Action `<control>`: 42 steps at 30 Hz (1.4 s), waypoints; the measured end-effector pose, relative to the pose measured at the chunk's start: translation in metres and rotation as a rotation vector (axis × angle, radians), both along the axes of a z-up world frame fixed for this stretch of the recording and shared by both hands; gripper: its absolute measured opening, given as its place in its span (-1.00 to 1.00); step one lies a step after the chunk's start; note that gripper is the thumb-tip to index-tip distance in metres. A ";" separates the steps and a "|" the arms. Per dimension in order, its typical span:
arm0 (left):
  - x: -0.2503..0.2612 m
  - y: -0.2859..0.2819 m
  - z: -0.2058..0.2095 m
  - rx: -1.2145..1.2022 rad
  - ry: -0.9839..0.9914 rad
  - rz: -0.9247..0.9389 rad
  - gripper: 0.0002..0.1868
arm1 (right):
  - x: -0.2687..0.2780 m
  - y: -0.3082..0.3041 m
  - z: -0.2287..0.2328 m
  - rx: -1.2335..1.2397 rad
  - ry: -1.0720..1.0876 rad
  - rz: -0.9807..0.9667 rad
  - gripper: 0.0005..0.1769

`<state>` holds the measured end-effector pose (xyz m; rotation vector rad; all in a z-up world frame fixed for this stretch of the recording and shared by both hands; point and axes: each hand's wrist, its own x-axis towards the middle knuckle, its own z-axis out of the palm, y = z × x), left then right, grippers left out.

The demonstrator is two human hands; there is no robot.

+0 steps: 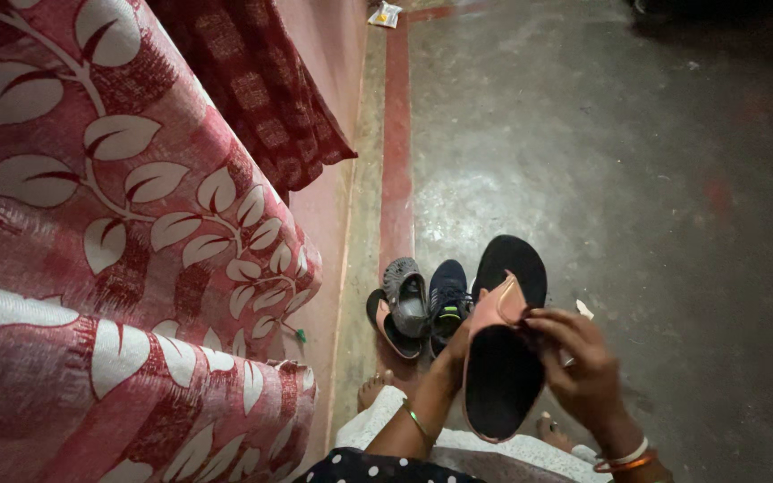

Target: The person cleans a pair of pink and black slip-on shoes using a cloth and water from a metal bowl. They wipe the shoes repeatedly, focusing on the upper and sole areas, and place the cleaned shoes back on the floor.

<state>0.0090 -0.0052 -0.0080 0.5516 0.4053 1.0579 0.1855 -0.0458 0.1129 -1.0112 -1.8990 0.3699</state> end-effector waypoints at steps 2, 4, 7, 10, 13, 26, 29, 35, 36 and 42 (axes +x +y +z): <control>-0.003 0.003 0.000 0.004 -0.009 0.027 -0.09 | -0.003 0.001 0.004 -0.161 -0.064 -0.015 -0.73; -0.006 0.006 0.000 0.006 -0.023 0.073 -0.08 | 0.000 0.002 0.005 -0.292 -0.054 -0.023 -0.73; -0.013 0.012 -0.002 0.000 -0.057 0.170 -0.08 | 0.012 0.007 0.000 -0.406 0.020 0.006 -0.78; -0.022 0.019 -0.005 -0.026 -0.086 0.287 -0.07 | 0.017 0.005 -0.009 -0.415 0.028 0.043 -0.78; -0.018 0.019 -0.012 -0.055 -0.099 0.348 -0.06 | 0.010 -0.006 -0.013 -0.337 0.059 0.025 -0.75; -0.041 0.034 -0.026 -0.136 -0.150 0.617 -0.02 | -0.049 -0.039 -0.010 -0.053 -0.402 0.078 -0.36; -0.037 0.033 -0.032 -0.147 -0.151 0.607 -0.01 | -0.043 -0.040 -0.015 -0.038 -0.330 0.105 -0.41; -0.001 0.016 -0.035 -0.142 -0.238 0.304 0.04 | -0.042 -0.027 -0.021 0.000 -0.246 0.054 -0.55; 0.003 0.011 -0.034 -0.142 -0.267 0.236 0.05 | -0.041 -0.024 -0.022 0.000 -0.220 0.056 -0.58; 0.017 -0.003 -0.024 -0.120 -0.104 0.232 0.04 | -0.034 -0.017 -0.035 -0.042 -0.138 -0.024 -0.66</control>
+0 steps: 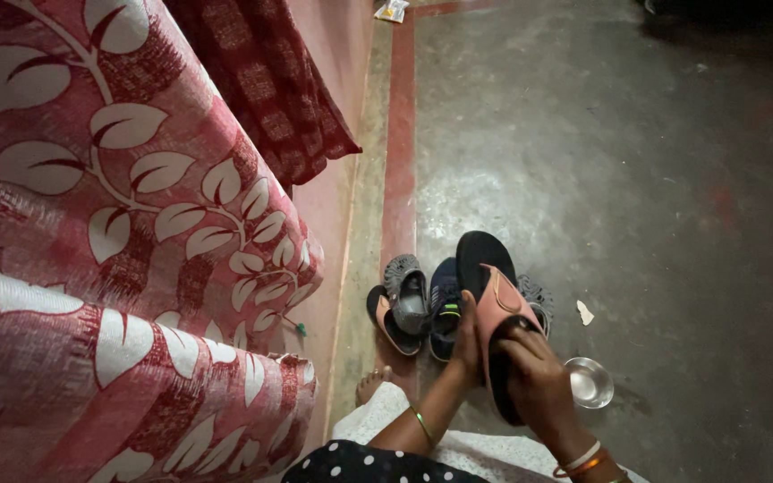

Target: The person cleans a pair of pink and black slip-on shoes using a cloth and water from a metal bowl. They wipe the shoes repeatedly, focusing on the upper and sole areas, and place the cleaned shoes back on the floor.

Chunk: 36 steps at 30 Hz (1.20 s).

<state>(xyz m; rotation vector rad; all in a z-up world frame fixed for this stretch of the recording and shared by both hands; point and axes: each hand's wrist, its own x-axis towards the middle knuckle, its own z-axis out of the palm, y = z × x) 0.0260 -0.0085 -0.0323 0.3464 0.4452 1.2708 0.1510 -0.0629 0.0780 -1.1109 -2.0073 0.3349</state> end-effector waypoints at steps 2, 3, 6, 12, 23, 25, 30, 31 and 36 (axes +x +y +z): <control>0.002 -0.001 0.005 -0.009 0.041 0.021 0.02 | -0.001 0.004 -0.004 0.017 -0.006 -0.021 -0.73; 0.004 -0.002 0.009 -0.024 0.022 0.017 -0.01 | -0.001 0.005 -0.005 0.023 -0.008 -0.032 -0.76; 0.010 -0.009 0.017 -0.037 0.485 0.176 -0.04 | 0.001 0.011 -0.010 -0.095 -0.111 -0.110 -0.87; 0.012 -0.014 0.028 0.068 0.692 0.288 -0.11 | 0.006 0.024 -0.024 -0.142 -0.119 -0.098 -0.73; -0.017 0.005 0.016 -0.151 0.520 0.397 -0.12 | -0.011 0.003 -0.001 -0.012 -0.198 0.120 -0.61; -0.022 0.014 0.016 -0.151 0.462 0.436 -0.12 | -0.014 0.000 0.009 0.002 -0.206 0.119 -0.57; -0.046 0.029 0.015 -0.275 0.386 0.622 -0.13 | -0.010 -0.016 0.014 0.012 -0.265 0.130 -0.51; -0.051 0.031 0.013 -0.310 0.384 0.656 -0.13 | -0.009 -0.017 0.012 -0.010 -0.280 0.134 -0.52; -0.057 0.038 0.003 -0.404 0.401 0.670 -0.14 | 0.004 -0.005 0.012 -0.087 -0.312 0.018 -0.62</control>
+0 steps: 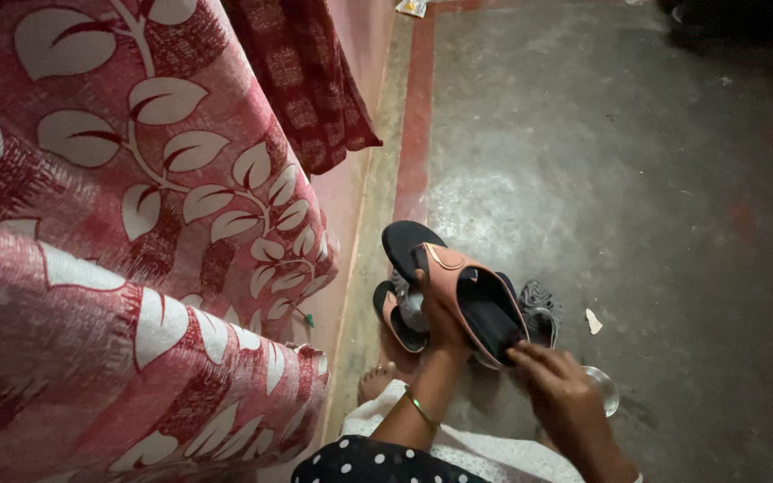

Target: The person cleans a pair of pink and black slip-on shoes using a cloth and water from a metal bowl. They wipe the shoes repeatedly, focusing on the upper and sole areas, and place the cleaned shoes back on the floor.

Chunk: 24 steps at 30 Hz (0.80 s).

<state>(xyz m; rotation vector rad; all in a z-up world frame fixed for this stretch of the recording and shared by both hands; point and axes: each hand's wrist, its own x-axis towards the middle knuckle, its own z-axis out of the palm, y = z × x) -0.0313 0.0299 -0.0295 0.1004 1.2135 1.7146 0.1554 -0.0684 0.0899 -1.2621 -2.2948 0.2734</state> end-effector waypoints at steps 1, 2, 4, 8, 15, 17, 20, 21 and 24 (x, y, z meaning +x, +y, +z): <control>0.001 0.000 -0.003 -0.018 0.001 -0.006 -0.15 | 0.002 0.002 0.001 0.017 0.010 -0.041 -0.65; 0.002 -0.001 -0.006 -0.038 0.002 -0.012 -0.15 | 0.004 0.006 0.002 0.034 0.021 -0.083 -0.68; 0.004 0.000 -0.011 -0.068 -0.003 -0.024 -0.15 | 0.005 0.006 0.004 0.046 0.037 -0.139 -0.70; 0.000 0.007 -0.013 -0.093 -0.009 -0.019 -0.16 | -0.006 -0.002 0.010 0.163 0.024 -0.123 -0.68; 0.008 -0.003 -0.022 -0.118 -0.020 -0.073 -0.17 | -0.005 0.001 0.013 -0.101 0.461 -0.259 -0.72; 0.011 -0.002 -0.021 -0.110 -0.026 -0.083 -0.18 | -0.011 0.000 0.011 -0.160 0.653 -0.196 -0.70; 0.009 0.005 -0.016 -0.087 -0.026 -0.084 -0.18 | -0.023 -0.004 0.012 -0.079 0.639 -0.202 -0.71; 0.009 0.006 -0.016 -0.080 -0.026 -0.089 -0.18 | -0.025 -0.007 0.013 -0.027 0.582 -0.228 -0.72; 0.010 0.005 -0.016 -0.058 -0.028 -0.094 -0.19 | -0.032 -0.013 0.017 0.134 0.458 -0.078 -0.70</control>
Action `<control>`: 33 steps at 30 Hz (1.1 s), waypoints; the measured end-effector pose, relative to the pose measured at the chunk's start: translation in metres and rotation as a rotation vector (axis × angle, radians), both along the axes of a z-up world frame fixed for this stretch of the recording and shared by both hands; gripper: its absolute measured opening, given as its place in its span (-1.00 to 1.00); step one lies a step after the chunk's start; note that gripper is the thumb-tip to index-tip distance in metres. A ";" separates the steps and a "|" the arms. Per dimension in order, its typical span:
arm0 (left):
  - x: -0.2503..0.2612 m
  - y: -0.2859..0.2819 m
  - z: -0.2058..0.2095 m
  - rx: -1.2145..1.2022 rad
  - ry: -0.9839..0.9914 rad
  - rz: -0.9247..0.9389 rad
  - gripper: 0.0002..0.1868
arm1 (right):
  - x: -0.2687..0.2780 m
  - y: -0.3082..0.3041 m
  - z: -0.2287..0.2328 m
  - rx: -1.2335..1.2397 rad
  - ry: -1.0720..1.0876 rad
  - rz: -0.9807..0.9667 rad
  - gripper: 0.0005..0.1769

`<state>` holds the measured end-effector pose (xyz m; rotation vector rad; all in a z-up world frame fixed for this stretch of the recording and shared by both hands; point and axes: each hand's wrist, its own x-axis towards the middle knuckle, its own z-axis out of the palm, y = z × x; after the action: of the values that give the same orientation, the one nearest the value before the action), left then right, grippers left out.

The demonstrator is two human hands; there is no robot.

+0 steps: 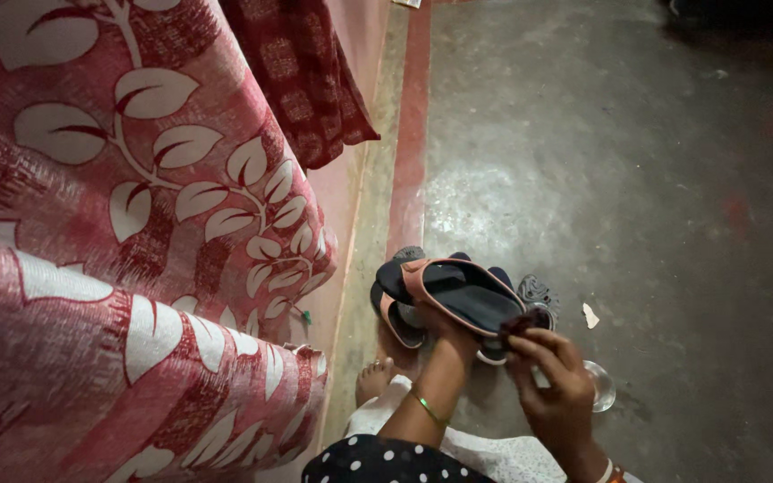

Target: The person cleans a pair of pink and black slip-on shoes using a cloth and water from a metal bowl. They wipe the shoes repeatedly, focusing on the upper and sole areas, and place the cleaned shoes back on the floor.

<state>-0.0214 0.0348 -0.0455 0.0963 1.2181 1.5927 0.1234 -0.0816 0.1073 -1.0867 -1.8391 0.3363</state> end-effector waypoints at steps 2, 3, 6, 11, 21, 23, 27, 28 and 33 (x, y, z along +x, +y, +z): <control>-0.001 -0.003 0.001 0.018 -0.002 -0.007 -0.19 | -0.005 0.000 0.004 -0.037 0.026 0.022 -0.71; -0.003 -0.004 0.002 0.027 0.002 -0.018 -0.19 | -0.007 0.000 0.005 -0.053 0.042 0.027 -0.72; -0.002 -0.005 0.006 0.066 -0.008 -0.052 -0.20 | -0.002 0.007 0.007 -0.168 0.131 -0.045 -0.77; 0.000 -0.013 0.010 0.153 -0.059 -0.124 -0.21 | 0.016 0.022 -0.003 -0.449 0.480 0.039 -0.81; 0.007 -0.042 0.006 0.335 -0.285 -0.432 -0.22 | 0.022 0.011 -0.002 -0.432 0.392 0.103 -0.79; 0.010 -0.050 0.004 0.348 -0.313 -0.510 -0.23 | 0.017 0.011 0.003 -0.436 0.483 0.132 -0.71; 0.022 -0.057 0.003 0.364 -0.350 -0.629 -0.23 | 0.016 0.015 0.018 -0.481 0.535 0.117 -0.57; 0.025 -0.055 0.003 0.372 -0.356 -0.641 -0.23 | 0.017 0.015 0.022 -0.432 0.482 0.092 -0.58; 0.043 -0.043 0.007 0.413 -0.348 -0.597 -0.24 | 0.023 0.017 0.028 -0.330 0.310 -0.047 -0.67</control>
<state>0.0212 -0.0081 -0.0382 0.3920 0.5077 1.2365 0.1469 -0.0642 0.1354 -1.2197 -1.5119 0.7574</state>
